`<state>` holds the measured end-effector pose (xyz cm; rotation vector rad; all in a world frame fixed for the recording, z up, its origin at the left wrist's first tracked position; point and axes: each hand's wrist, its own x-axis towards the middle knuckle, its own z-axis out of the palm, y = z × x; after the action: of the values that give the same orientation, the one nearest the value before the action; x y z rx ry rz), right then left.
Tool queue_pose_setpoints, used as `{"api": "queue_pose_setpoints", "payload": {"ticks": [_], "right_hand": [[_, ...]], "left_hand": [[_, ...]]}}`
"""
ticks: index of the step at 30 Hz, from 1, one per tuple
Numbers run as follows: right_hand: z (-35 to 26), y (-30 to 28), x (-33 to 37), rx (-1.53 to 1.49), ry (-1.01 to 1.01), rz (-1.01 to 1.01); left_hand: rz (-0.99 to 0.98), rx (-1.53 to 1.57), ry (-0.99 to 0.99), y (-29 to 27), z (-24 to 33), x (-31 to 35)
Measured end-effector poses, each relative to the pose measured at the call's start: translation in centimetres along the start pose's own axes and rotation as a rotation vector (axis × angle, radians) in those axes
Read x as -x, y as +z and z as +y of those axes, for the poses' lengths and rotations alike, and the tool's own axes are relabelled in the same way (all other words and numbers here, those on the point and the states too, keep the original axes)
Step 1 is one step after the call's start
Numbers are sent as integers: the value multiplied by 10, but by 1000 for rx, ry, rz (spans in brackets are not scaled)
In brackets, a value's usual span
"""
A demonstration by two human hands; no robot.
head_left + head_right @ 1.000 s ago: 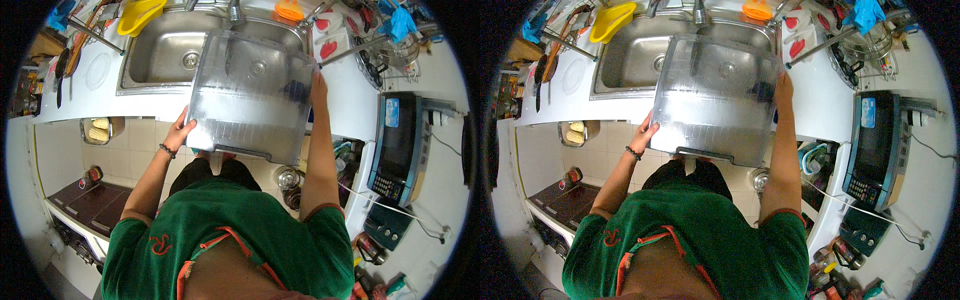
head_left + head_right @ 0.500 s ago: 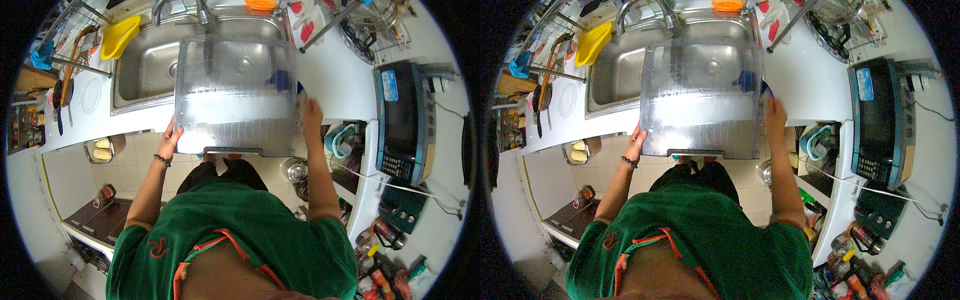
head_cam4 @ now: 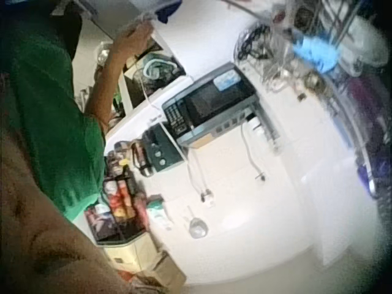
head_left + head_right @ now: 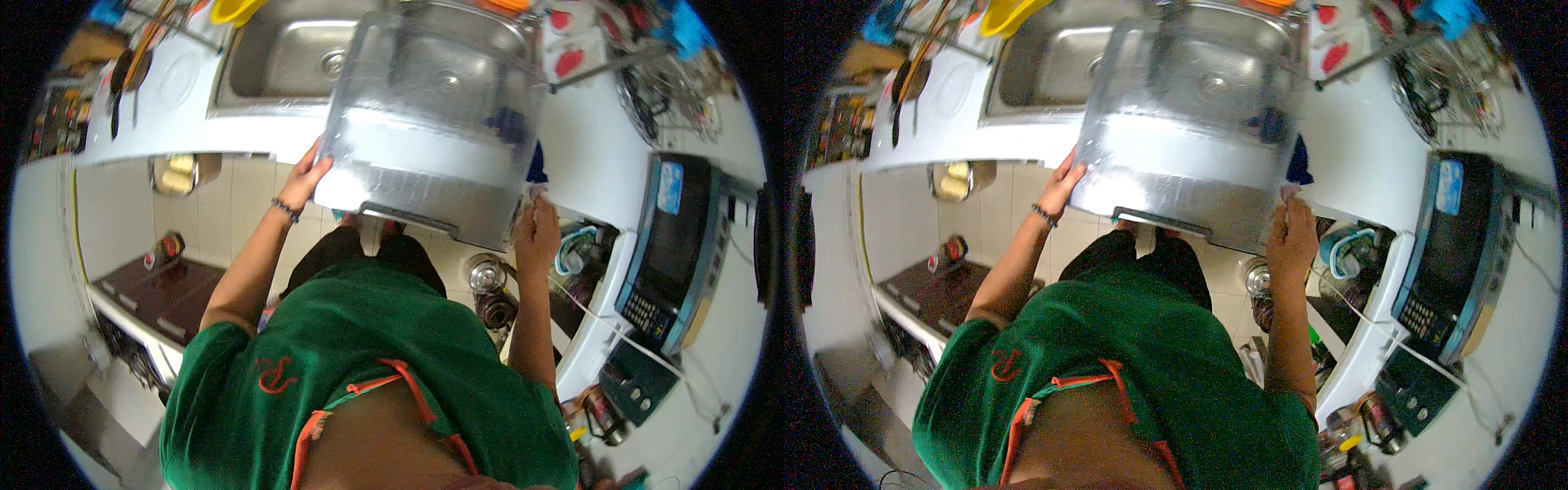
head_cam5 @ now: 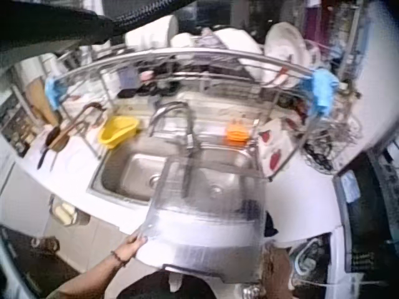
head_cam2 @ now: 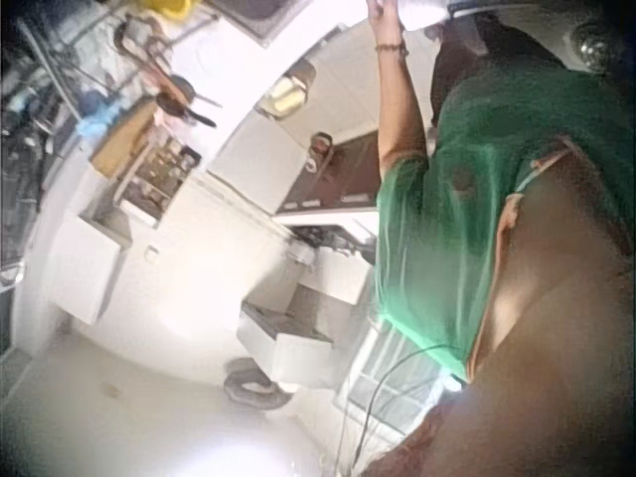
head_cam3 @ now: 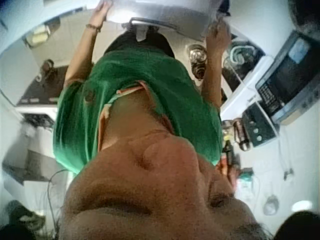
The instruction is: The person empties a transparent plastic drawer of various food packages and wipes the interior with a cloth. They then move to the sink, rinse the drawer under running water, and scrub it thoroughly with a sponge before drying it with a cloth.
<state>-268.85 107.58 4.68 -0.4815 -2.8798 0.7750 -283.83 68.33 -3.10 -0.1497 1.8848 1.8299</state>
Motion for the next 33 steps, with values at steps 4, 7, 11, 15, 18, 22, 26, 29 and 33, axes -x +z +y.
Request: {"api": "queue_pose_setpoints", "payload": {"ticks": [4, 7, 11, 15, 18, 22, 26, 29, 33], "right_hand": [[-64, 49, -20, 395, -392, -86], [-139, 87, -17, 70, -665, -270], [-192, 131, -17, 39, -981, -292], [-99, 96, -13, 298, -1113, -331], [-35, 52, -1, 347, -965, -482], [-121, 83, -14, 260, -947, -508], [-201, 132, -43, 89, -1072, -438], [-200, 130, -76, 149, -1080, -341], [-201, 147, -132, 320, -839, -86]], "left_hand": [[-18, 3, -52, 2, 9, -2], [-45, -19, -43, 1, 12, -2], [-63, -4, 23, -8, 3, -5], [-80, 74, -30, -4, 8, -4], [-54, 93, -32, -6, -1, -4], [-60, 60, -1, -6, -3, -7], [-125, 137, -28, -12, 3, -6], [-120, 129, 73, -17, -6, -8], [-47, 251, -53, -12, -13, -11]]}}
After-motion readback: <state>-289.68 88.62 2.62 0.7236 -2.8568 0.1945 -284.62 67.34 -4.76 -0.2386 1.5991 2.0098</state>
